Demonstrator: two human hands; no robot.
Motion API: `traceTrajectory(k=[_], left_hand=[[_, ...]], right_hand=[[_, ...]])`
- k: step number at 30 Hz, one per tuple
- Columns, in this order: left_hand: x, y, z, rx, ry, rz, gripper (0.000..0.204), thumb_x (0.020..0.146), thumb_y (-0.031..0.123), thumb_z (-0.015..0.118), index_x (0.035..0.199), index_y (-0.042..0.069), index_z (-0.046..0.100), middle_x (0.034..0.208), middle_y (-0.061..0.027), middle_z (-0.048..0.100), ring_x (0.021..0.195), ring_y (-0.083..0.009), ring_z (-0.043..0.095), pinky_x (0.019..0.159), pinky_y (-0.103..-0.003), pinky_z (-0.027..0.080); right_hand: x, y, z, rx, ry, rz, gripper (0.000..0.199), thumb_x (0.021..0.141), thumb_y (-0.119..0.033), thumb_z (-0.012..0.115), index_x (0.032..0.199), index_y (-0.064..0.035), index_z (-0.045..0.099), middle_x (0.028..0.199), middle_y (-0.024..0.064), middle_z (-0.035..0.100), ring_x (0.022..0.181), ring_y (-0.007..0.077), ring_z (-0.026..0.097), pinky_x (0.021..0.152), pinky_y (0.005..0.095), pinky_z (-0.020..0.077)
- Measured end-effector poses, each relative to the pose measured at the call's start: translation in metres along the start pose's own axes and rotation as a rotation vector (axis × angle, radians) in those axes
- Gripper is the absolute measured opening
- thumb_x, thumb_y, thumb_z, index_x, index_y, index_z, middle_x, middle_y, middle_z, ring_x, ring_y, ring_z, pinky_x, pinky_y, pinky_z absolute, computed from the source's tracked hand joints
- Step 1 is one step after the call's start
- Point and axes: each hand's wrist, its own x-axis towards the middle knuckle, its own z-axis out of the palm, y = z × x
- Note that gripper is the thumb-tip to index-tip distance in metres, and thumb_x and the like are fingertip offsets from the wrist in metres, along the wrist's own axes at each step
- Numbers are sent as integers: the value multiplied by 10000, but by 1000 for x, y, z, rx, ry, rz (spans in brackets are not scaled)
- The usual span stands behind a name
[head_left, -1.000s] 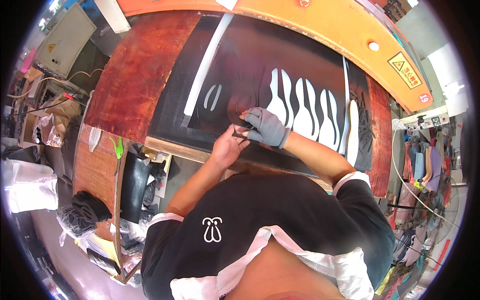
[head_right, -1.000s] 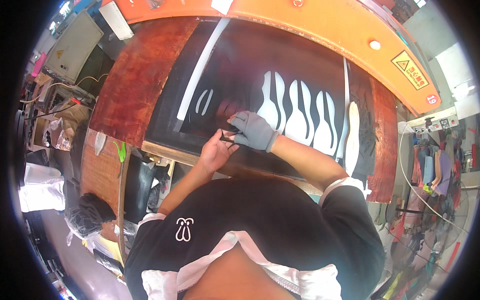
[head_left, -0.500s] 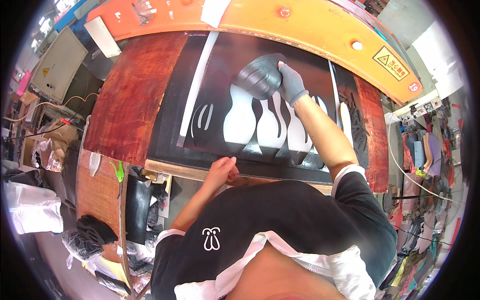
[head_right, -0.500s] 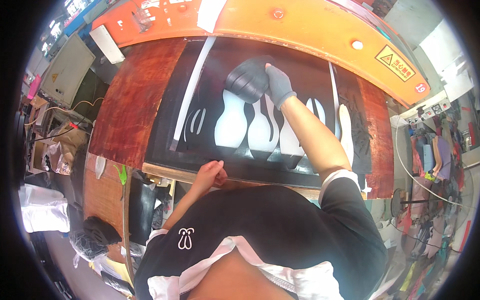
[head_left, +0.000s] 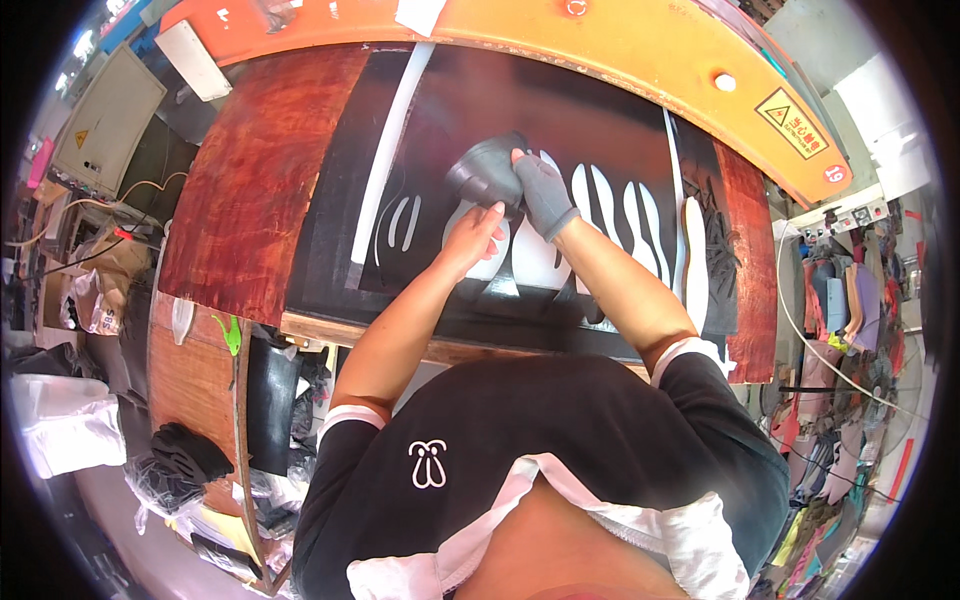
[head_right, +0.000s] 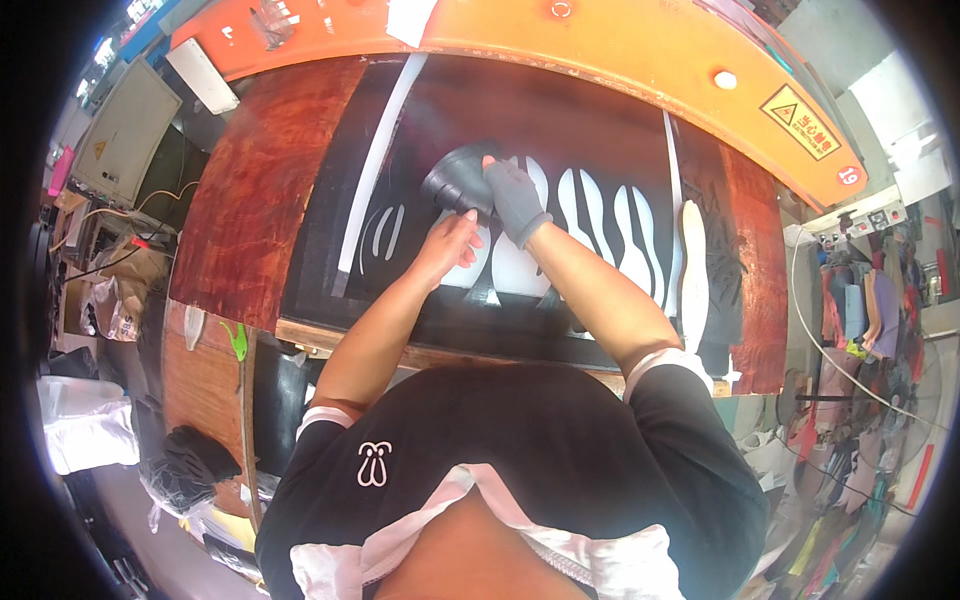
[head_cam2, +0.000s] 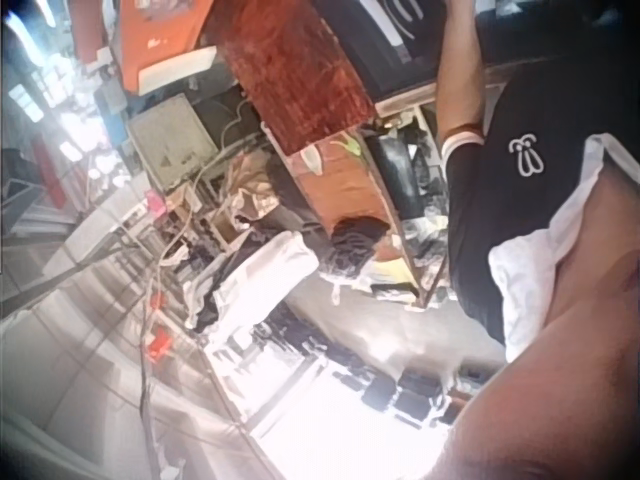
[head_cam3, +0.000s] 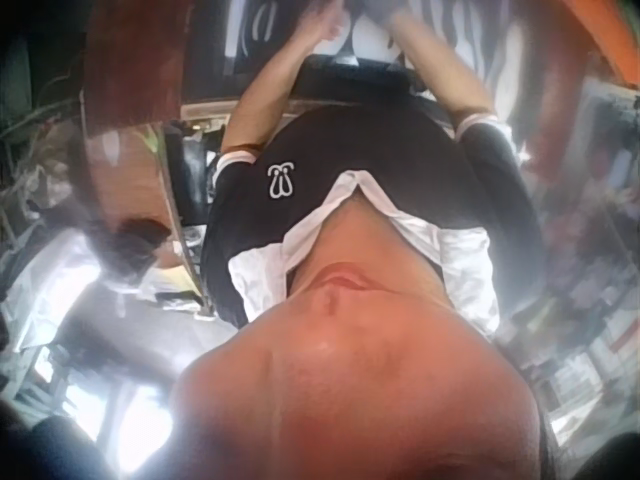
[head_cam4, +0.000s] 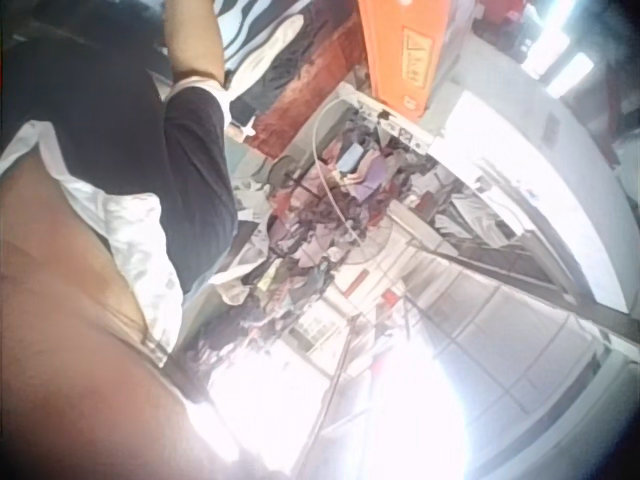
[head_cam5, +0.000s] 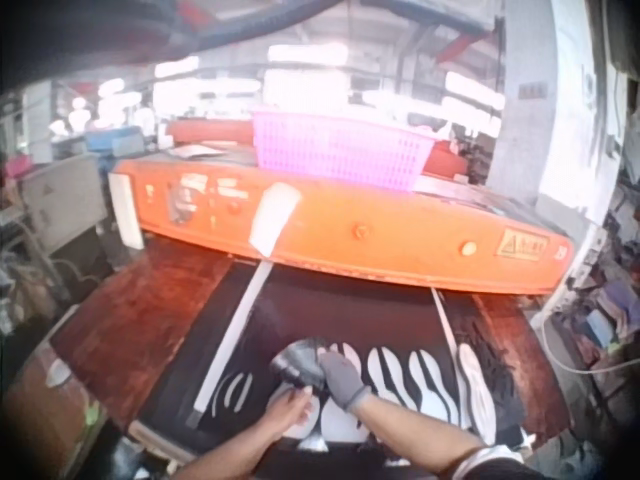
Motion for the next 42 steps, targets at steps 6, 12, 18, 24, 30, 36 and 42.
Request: traceTrajectory(k=[6,12,18,24,30,36,42], left_hand=[[6,-12,1,192,98,181,430,929,377,436,1033,-28,536,741,-147,626,642,-253,615,600,-368,477],[13,-24,4,299,268,340,323,890,257,386,927,-17,553,700,-111,605,524,-199,545,553,-336,462],[4,-26,-11,406,172,285,290,916,233,376,881,-6,537,671,-108,594,652,-213,592,645,-372,460],[-6,-15,-22,569,313,307,285,928,262,431,921,-1,541,834,-238,627,833,-441,588,740,-511,445],[-27,-11,-11,800,199,292,279,905,308,502,912,31,535,874,-217,625,831,-407,601,720,-491,458],[-62,-16,-24,531,257,557,333,835,266,649,1054,30,564,1008,-148,609,909,-328,593,793,-412,467],[-111,-62,-108,615,890,347,428,796,241,695,1131,32,529,1023,-160,601,911,-340,586,817,-419,461]], right_hand=[[6,7,5,-40,3,59,230,927,-312,564,849,-95,555,755,1,552,648,103,520,548,259,424],[15,26,9,32,10,-9,254,923,-312,552,866,-65,570,782,24,562,694,118,529,601,275,439],[43,3,-3,-262,207,-315,335,923,-326,503,924,-9,614,839,42,573,807,124,495,705,313,413],[113,-99,-49,-669,298,-573,334,910,-295,464,957,-5,624,842,118,604,781,243,567,747,374,451],[153,-252,-85,-348,540,-674,510,935,-420,406,965,40,625,941,126,658,859,228,598,753,352,458],[129,-270,-47,-345,315,-674,401,930,-378,499,853,-2,616,835,92,620,756,149,566,631,328,440],[77,-203,44,-121,-75,-371,317,923,-306,519,1020,-18,609,943,55,614,837,131,575,751,274,460]])
